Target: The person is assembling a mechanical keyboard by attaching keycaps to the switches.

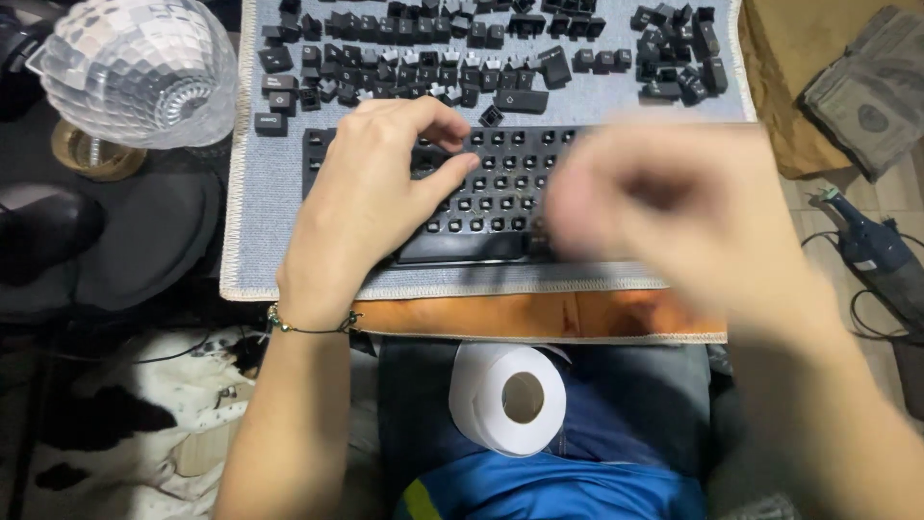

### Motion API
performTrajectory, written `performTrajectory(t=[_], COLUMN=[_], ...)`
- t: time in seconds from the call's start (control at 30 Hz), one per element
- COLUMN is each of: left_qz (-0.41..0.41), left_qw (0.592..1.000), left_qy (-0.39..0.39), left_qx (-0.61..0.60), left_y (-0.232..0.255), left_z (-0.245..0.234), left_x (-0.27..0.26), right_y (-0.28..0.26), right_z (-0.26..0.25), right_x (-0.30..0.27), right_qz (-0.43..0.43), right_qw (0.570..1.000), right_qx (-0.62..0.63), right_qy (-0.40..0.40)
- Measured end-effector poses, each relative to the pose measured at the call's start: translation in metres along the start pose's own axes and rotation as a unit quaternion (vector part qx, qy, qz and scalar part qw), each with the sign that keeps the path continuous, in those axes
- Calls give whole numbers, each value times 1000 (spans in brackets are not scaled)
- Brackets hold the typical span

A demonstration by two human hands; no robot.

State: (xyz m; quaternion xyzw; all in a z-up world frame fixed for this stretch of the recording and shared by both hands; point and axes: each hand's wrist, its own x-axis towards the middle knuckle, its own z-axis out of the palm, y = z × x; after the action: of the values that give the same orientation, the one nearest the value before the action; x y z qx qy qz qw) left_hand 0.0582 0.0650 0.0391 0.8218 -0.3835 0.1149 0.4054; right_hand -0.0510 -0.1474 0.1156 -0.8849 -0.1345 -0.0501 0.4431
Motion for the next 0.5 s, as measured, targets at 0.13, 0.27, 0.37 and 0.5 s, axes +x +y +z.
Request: performTrajectory(t=[0.13,0.27,0.37,0.5], left_qz=[16,6,15,19], left_qw=[1000,1000,1000,999], left_qy=[2,3,10,12], left_qx=[5,19,22,26], left_y=[2,7,9,6], left_z=[4,7,7,10], left_x=[1,1,1,1], right_y=[-54,-42,-32,-7], right_z=[14,22,12,44], right_x=[-45,-70,-75,-82], right_qz=[-41,104,110,313], right_qw=[963,890,870,815], right_qx=[223,334,363,131], right_qy=[-144,-293,-314,-470])
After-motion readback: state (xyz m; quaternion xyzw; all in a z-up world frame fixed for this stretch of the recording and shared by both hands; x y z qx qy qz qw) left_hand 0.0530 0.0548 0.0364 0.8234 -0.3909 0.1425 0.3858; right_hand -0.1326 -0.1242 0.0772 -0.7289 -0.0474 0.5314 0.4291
